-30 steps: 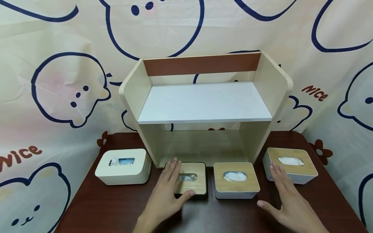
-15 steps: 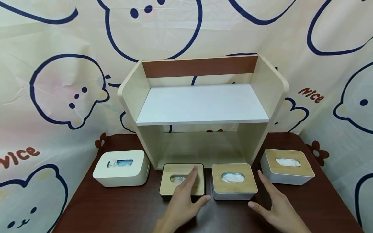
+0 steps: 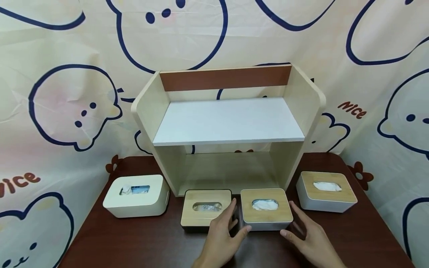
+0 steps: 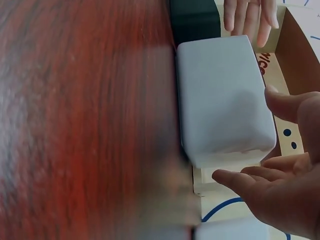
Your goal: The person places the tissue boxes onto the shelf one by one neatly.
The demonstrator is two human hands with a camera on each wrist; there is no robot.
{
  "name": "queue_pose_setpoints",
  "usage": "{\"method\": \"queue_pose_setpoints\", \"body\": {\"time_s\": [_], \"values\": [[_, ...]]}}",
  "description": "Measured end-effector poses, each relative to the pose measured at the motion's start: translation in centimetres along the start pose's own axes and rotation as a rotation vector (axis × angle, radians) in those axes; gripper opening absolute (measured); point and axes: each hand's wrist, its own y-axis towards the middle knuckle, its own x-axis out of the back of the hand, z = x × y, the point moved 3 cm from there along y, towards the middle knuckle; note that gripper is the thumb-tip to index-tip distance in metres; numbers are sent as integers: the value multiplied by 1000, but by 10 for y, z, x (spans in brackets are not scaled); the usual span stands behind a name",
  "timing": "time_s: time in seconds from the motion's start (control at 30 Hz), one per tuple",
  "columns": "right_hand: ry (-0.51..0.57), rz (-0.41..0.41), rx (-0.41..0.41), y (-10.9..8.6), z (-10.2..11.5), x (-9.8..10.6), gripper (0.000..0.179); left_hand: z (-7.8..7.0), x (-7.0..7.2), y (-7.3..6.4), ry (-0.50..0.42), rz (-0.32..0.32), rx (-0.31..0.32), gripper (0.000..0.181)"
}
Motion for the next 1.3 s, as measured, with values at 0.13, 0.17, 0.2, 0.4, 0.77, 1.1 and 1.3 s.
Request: {"method": "queue_pose_setpoints", "body": {"time_s": [0.13,0.17,0.2,0.4,0.77,1.1,1.3], "values": [[95,-16,-5,1,0,-4,97,-1,-8,1,3,-28,25,81],[107,-22,-5,1,0,-5,95,-1,-10,1,8,-28,34,80],[119,-25,-6,1,-1,-6,94,-1,-12,1,14,-28,44,79],[156,-7,-88,3,-3,-10,87,-1,-24,5,62,-66,89,75],[38,-206,13,0,0,-11,68,-4,-29,8,68,-158,81,56],[92,-233,-42,0,5,-13,68,-2,-29,10,25,-149,97,56],[54,-296,27,2,12,-9,67,-3,-27,13,-18,-145,101,56]]}}
